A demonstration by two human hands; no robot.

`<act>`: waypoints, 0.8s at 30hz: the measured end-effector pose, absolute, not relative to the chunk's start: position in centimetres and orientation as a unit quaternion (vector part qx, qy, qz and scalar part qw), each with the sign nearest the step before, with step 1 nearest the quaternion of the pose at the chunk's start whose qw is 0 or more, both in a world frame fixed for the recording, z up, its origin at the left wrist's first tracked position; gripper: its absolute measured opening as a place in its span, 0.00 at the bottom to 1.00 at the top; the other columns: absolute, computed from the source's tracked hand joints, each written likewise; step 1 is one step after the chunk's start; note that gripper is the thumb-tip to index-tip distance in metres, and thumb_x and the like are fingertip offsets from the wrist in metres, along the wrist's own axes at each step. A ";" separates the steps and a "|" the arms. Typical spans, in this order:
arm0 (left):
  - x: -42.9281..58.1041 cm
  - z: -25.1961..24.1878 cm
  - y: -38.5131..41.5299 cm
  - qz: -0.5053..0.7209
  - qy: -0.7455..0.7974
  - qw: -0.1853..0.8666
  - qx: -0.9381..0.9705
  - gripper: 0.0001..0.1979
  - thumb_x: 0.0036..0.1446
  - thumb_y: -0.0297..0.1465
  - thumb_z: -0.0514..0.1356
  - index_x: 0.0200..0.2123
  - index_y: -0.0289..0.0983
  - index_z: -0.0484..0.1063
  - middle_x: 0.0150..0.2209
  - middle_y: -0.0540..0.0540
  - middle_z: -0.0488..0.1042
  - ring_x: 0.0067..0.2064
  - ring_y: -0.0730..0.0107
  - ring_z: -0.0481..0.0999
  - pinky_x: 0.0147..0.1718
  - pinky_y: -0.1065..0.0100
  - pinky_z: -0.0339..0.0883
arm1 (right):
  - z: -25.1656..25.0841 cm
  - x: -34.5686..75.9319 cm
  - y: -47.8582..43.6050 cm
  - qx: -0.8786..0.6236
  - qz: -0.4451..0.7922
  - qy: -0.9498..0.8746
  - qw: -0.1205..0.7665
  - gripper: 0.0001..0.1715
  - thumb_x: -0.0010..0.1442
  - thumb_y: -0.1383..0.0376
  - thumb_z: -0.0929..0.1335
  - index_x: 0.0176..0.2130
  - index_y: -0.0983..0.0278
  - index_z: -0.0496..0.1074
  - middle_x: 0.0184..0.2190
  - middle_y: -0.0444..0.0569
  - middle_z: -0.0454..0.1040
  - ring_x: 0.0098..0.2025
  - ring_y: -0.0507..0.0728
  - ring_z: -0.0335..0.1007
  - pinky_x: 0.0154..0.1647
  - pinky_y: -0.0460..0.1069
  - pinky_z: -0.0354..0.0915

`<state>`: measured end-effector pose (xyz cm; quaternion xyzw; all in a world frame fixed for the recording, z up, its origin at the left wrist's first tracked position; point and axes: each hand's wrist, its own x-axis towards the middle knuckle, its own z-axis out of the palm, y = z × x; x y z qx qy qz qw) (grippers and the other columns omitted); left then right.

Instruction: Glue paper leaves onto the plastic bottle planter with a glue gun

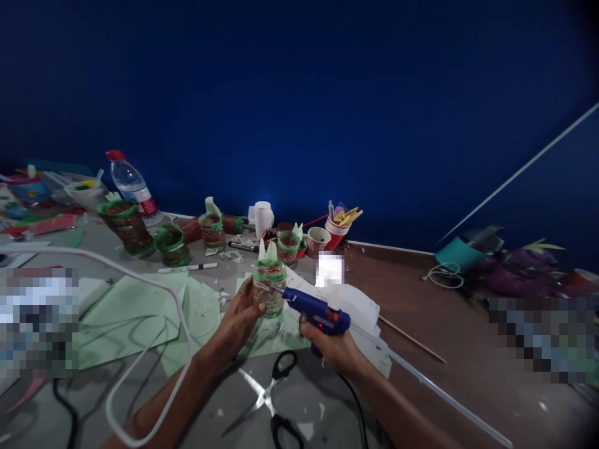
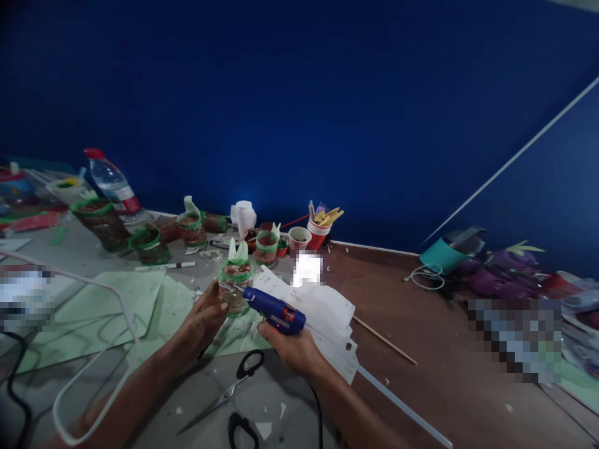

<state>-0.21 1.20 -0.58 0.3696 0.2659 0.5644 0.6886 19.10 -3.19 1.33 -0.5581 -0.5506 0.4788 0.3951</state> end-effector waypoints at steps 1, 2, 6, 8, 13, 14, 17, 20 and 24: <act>-0.2 -0.6 1.2 0.567 0.259 0.688 0.372 0.32 0.47 0.31 0.67 0.57 0.42 0.67 0.57 0.42 0.71 0.60 0.50 0.67 0.61 0.52 0.55 | 1.3 19.0 -3.2 -0.562 0.480 -0.548 0.392 0.15 0.50 0.55 0.69 0.23 0.62 0.65 0.22 0.42 0.62 0.27 0.51 0.57 0.27 0.47 0.60; -0.2 -0.6 1.2 0.570 0.252 0.687 0.374 0.31 0.47 0.31 0.67 0.57 0.42 0.67 0.57 0.42 0.71 0.61 0.50 0.66 0.61 0.52 0.55 | 1.4 19.0 -3.2 -0.566 0.483 -0.545 0.387 0.15 0.50 0.55 0.69 0.23 0.62 0.65 0.21 0.41 0.61 0.26 0.51 0.56 0.27 0.47 0.60; -0.1 -0.6 1.2 0.560 0.237 0.697 0.379 0.31 0.48 0.33 0.68 0.57 0.44 0.67 0.60 0.42 0.69 0.61 0.49 0.65 0.60 0.51 0.57 | 1.6 18.9 -3.2 -0.582 0.479 -0.545 0.368 0.15 0.50 0.55 0.68 0.23 0.62 0.63 0.21 0.41 0.60 0.25 0.51 0.55 0.25 0.46 0.58; -0.1 -0.5 1.0 0.554 0.235 0.702 0.381 0.30 0.50 0.34 0.67 0.57 0.44 0.67 0.60 0.42 0.69 0.62 0.49 0.65 0.60 0.51 0.57 | 1.7 18.8 -3.3 -0.581 0.477 -0.551 0.362 0.16 0.50 0.55 0.68 0.22 0.61 0.62 0.21 0.40 0.60 0.25 0.51 0.55 0.25 0.46 0.57; -0.4 -0.3 0.9 0.550 0.247 0.693 0.396 0.26 0.55 0.43 0.64 0.56 0.40 0.69 0.57 0.39 0.72 0.61 0.50 0.67 0.59 0.54 0.59 | 1.6 18.7 -3.3 -0.600 0.475 -0.546 0.342 0.16 0.50 0.56 0.68 0.21 0.61 0.61 0.19 0.39 0.58 0.23 0.50 0.53 0.23 0.46 0.55; -0.4 -0.4 1.0 0.550 0.247 0.693 0.395 0.26 0.54 0.44 0.64 0.54 0.40 0.70 0.55 0.39 0.73 0.59 0.49 0.68 0.58 0.54 0.60 | 1.5 18.7 -3.4 -0.605 0.473 -0.544 0.339 0.16 0.50 0.56 0.68 0.22 0.62 0.61 0.19 0.39 0.58 0.23 0.50 0.53 0.23 0.46 0.55; -0.5 -0.6 1.2 0.551 0.246 0.695 0.391 0.25 0.53 0.44 0.65 0.52 0.39 0.71 0.52 0.38 0.75 0.55 0.50 0.72 0.56 0.54 0.63 | 0.9 18.9 -3.4 -0.601 0.466 -0.548 0.349 0.15 0.50 0.56 0.70 0.22 0.62 0.65 0.19 0.40 0.61 0.22 0.50 0.55 0.23 0.46 0.56; -0.4 -0.7 1.4 0.553 0.247 0.694 0.390 0.26 0.52 0.44 0.66 0.51 0.37 0.71 0.50 0.38 0.76 0.52 0.50 0.75 0.54 0.54 0.65 | 0.5 19.1 -3.5 -0.592 0.449 -0.557 0.371 0.13 0.50 0.56 0.71 0.25 0.61 0.69 0.21 0.42 0.67 0.25 0.52 0.60 0.26 0.47 0.60; -0.1 -0.6 1.6 0.561 0.247 0.690 0.385 0.26 0.50 0.44 0.67 0.48 0.36 0.72 0.48 0.37 0.77 0.52 0.51 0.75 0.53 0.54 0.66 | 0.4 19.0 -3.6 -0.583 0.426 -0.581 0.376 0.11 0.52 0.57 0.70 0.31 0.63 0.72 0.27 0.45 0.72 0.30 0.55 0.65 0.32 0.49 0.64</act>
